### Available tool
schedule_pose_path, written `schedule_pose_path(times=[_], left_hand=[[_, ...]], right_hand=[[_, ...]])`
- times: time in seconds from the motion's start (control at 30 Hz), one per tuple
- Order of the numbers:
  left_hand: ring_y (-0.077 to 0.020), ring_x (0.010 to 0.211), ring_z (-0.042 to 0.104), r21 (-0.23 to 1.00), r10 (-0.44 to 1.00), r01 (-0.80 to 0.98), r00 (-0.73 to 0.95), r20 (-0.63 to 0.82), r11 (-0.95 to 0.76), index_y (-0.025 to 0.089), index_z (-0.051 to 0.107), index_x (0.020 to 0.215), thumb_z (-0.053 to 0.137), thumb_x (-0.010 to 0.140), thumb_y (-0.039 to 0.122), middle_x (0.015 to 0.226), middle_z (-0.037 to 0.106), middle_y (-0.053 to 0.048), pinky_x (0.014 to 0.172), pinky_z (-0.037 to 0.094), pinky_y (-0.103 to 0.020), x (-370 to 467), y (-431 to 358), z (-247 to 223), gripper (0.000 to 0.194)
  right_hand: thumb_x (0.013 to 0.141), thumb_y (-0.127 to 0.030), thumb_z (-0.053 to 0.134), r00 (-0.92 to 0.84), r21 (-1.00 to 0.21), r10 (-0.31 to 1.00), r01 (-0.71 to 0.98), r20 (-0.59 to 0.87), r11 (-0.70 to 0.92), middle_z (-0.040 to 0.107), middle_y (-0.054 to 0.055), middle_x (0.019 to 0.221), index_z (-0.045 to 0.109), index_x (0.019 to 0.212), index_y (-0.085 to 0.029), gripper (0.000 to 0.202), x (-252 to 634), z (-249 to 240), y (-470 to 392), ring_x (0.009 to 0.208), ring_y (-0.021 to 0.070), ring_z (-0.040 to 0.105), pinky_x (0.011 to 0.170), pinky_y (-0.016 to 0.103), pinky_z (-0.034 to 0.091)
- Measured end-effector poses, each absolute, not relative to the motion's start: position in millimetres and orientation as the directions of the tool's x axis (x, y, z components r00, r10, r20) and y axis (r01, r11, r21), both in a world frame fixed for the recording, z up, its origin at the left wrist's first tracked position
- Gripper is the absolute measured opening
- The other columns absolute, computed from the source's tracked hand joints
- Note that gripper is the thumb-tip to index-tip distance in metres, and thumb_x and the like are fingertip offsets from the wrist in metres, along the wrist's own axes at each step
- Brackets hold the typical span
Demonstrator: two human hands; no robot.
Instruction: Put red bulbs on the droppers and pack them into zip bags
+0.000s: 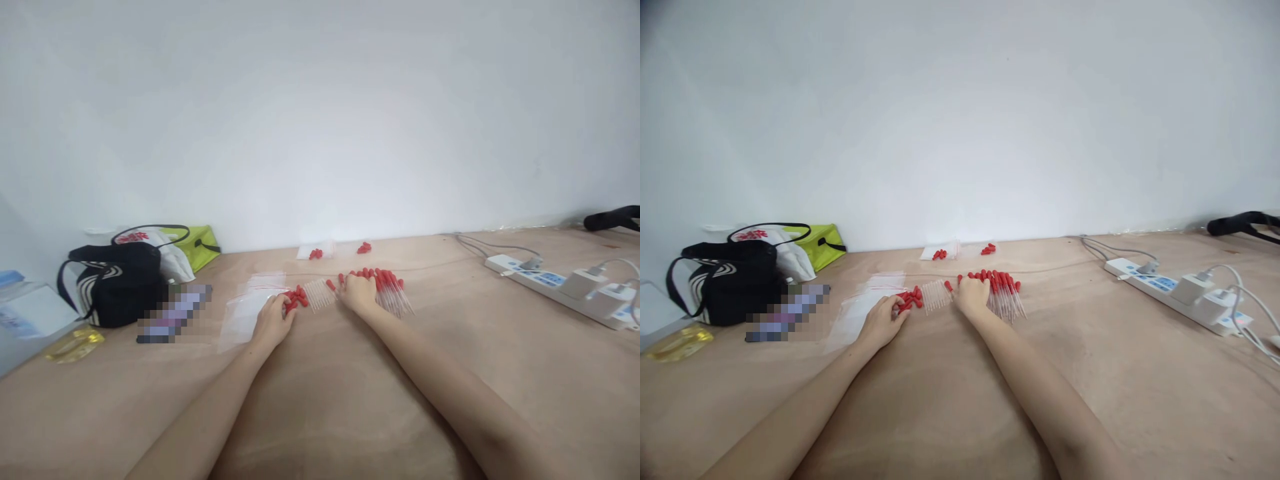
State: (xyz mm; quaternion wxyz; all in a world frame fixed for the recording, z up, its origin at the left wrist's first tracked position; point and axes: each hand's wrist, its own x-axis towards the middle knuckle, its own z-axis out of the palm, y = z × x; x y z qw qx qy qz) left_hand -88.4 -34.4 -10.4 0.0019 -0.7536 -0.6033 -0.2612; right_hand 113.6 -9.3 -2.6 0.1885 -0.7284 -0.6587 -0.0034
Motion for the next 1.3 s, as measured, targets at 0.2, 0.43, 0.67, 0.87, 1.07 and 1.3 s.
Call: schedule_pose_path(times=[0.2,0.43,0.67,0.87,1.07,1.3], left_hand=[[-0.0173,0.075,0.054,0.309,0.881,0.901,0.142,0.451,-0.303,0.017,0.051,0.081,0.05,0.074,0.015,0.082,0.054,-0.004,0.067,0.044,-0.028,-85,-36,-12,0.008],[-0.0179,0.08,0.054,0.268,0.803,0.859,0.236,0.547,-0.436,0.018,0.058,0.088,0.04,0.081,0.016,0.083,0.05,-0.005,0.074,0.045,-0.03,-79,-38,-14,0.019],[-0.0183,0.086,0.052,0.293,0.769,0.783,0.335,0.544,-0.549,0.016,0.053,0.084,0.039,0.081,0.011,0.088,0.052,-0.006,0.079,0.042,-0.032,-74,-43,-12,0.015],[-0.0179,0.08,0.054,0.326,0.792,0.765,0.366,0.489,-0.555,0.017,0.047,0.081,0.038,0.079,0.007,0.083,0.055,-0.005,0.073,0.043,-0.03,-71,-49,-11,0.013],[-0.0164,0.076,0.056,0.416,0.8,0.708,0.364,0.477,-0.57,0.018,0.046,0.083,0.044,0.079,0.015,0.082,0.057,-0.003,0.068,0.043,-0.028,-62,-55,-11,0.005],[-0.0134,0.065,0.055,0.457,0.788,0.647,0.442,0.429,-0.611,0.017,0.051,0.08,0.047,0.081,0.023,0.072,0.058,0.0,0.062,0.042,-0.025,-39,-72,-14,0.007]], right_hand=[[0.082,-0.035,0.036,0.035,-0.229,0.956,0.973,0.29,0.034,0.064,0.013,0.086,0.061,0.087,-0.015,0.032,106,0,-15,0.085,0.0219,0.056,0.078,0.035,0.024],[0.079,-0.015,0.04,0.061,-0.235,0.971,0.972,0.23,-0.005,0.065,0.015,0.085,0.065,0.082,-0.014,0.025,82,1,-5,0.083,0.0208,0.057,0.077,0.035,0.023],[0.076,-0.006,0.04,0.06,-0.204,0.979,0.979,0.196,-0.019,0.065,0.016,0.085,0.065,0.083,-0.013,0.027,67,3,-2,0.087,0.0236,0.055,0.079,0.039,0.02],[0.079,-0.005,0.033,0.071,-0.182,0.972,0.983,0.222,-0.03,0.061,0.02,0.091,0.061,0.092,-0.006,0.031,68,4,-11,0.09,0.0267,0.051,0.076,0.039,0.023],[0.08,-0.009,0.03,-0.073,-0.2,0.915,0.966,0.396,0.163,0.055,0.018,0.096,0.054,0.09,-0.008,0.026,127,-1,-53,0.091,0.0262,0.048,0.073,0.038,0.03],[0.084,-0.019,0.033,-0.307,-0.476,0.817,0.691,0.488,0.544,0.059,0.009,0.088,0.048,0.102,-0.018,0.024,199,-30,-101,0.08,0.0182,0.054,0.069,0.03,0.041]])
